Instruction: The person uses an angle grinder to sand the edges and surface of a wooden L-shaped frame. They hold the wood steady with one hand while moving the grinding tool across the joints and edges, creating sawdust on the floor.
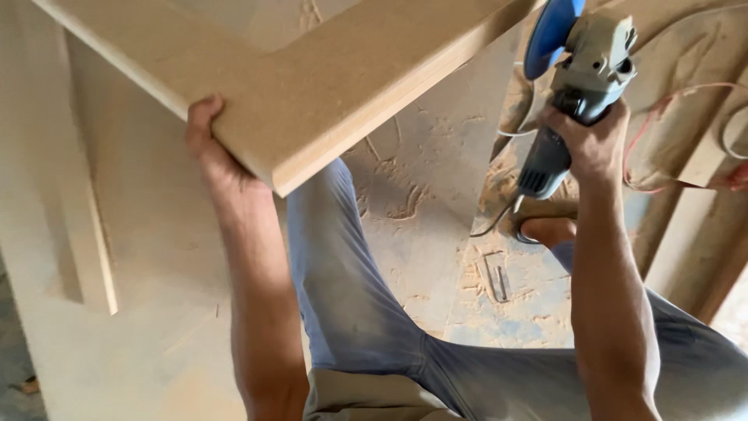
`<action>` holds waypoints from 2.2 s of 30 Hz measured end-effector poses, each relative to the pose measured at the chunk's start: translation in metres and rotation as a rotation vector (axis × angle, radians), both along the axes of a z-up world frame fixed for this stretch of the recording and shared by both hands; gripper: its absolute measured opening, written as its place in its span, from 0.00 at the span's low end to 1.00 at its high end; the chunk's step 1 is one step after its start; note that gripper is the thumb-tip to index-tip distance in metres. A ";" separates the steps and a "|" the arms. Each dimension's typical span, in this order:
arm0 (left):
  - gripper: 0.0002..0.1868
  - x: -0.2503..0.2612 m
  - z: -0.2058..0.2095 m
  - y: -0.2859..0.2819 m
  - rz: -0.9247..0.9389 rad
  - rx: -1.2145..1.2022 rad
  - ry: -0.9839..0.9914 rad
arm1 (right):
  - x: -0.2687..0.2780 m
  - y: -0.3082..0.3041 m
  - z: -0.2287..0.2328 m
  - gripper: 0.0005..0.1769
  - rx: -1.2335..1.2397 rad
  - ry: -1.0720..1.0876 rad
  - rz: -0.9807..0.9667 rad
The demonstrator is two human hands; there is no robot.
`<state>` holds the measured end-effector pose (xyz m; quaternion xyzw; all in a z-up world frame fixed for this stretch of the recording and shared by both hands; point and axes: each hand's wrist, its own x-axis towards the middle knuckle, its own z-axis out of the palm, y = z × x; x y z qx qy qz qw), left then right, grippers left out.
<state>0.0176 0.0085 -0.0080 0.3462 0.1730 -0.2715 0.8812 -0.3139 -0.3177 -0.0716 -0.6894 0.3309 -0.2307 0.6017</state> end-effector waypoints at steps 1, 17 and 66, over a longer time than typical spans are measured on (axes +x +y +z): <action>0.28 -0.007 -0.004 0.003 -0.009 -0.035 -0.006 | 0.000 0.008 0.009 0.21 0.015 -0.009 0.004; 0.44 -0.085 -0.109 0.043 0.068 0.170 0.094 | -0.005 0.087 0.050 0.39 -0.058 0.012 0.127; 0.49 -0.089 -0.137 0.041 -0.004 0.140 0.235 | -0.008 -0.030 0.038 0.30 -0.568 0.763 0.445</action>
